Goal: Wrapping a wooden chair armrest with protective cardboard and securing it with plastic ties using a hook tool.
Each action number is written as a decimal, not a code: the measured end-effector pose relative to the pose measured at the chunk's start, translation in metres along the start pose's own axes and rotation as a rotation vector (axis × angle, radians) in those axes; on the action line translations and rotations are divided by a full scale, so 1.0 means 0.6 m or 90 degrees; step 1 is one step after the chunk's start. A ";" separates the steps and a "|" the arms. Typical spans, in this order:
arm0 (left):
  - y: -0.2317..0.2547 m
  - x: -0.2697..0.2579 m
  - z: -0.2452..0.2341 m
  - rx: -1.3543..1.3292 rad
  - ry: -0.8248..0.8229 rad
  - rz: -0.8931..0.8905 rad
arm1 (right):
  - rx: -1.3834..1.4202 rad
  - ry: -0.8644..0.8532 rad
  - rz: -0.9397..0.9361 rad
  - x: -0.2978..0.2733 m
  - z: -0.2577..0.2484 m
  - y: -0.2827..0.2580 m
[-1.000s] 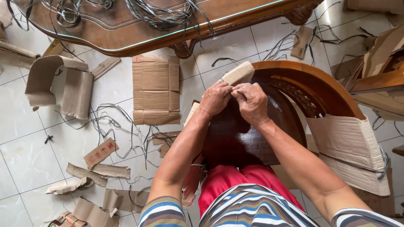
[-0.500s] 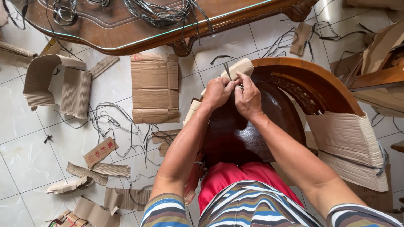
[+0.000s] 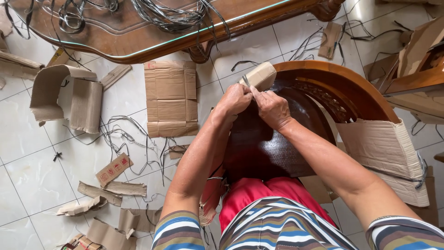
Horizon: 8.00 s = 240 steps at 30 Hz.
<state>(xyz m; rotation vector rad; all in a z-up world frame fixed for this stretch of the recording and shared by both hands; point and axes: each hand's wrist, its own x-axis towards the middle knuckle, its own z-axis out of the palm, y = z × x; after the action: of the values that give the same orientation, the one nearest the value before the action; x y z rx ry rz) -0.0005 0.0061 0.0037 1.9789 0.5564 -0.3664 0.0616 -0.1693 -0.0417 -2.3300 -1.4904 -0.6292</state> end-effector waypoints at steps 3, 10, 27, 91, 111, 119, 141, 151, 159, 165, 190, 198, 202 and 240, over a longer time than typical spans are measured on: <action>0.007 -0.003 -0.007 -0.011 -0.023 -0.019 | 0.010 -0.010 0.000 0.010 -0.005 -0.001; 0.063 -0.053 -0.023 0.035 0.011 -0.047 | 0.113 -0.050 0.110 0.014 -0.019 -0.030; 0.039 -0.093 -0.027 -0.007 0.213 0.122 | 0.836 -0.283 0.576 0.039 -0.048 -0.017; -0.079 0.053 0.045 -0.174 0.165 0.108 | 0.726 -0.190 0.524 0.103 -0.019 0.030; 0.049 -0.026 -0.031 -0.193 0.174 0.059 | 0.556 -0.033 0.352 0.101 -0.031 -0.016; 0.028 -0.029 -0.025 -0.147 0.208 0.123 | 0.596 -0.006 0.520 0.102 -0.007 -0.025; -0.064 0.025 0.063 0.048 0.450 0.285 | 0.387 -0.048 0.284 0.066 0.013 -0.021; -0.050 -0.014 0.048 0.082 0.431 0.014 | 0.553 -0.081 0.416 0.069 0.001 -0.027; -0.017 -0.004 0.035 -0.161 0.263 -0.167 | 0.575 -0.088 0.450 0.066 0.004 -0.028; -0.013 0.002 0.022 -0.068 0.281 -0.093 | 0.549 -0.083 0.477 0.064 0.002 -0.032; -0.189 -0.210 0.076 0.195 0.301 -0.117 | 0.332 -0.634 0.719 -0.436 -0.058 0.013; -0.282 -0.155 0.102 0.286 0.309 -0.145 | 0.314 -0.788 0.763 -0.564 -0.033 -0.021; -0.272 -0.162 0.101 0.309 0.315 -0.157 | 0.357 -0.726 0.799 -0.514 -0.057 -0.046; -0.282 -0.333 0.114 0.300 0.412 -0.316 | 0.360 -0.633 1.004 -0.906 -0.277 0.014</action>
<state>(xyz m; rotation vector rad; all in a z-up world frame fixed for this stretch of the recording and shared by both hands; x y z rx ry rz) -0.2606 -0.0342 -0.0583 2.3976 1.5011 -0.1511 -0.1620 -0.6739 -0.1787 -2.3935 0.3761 1.2408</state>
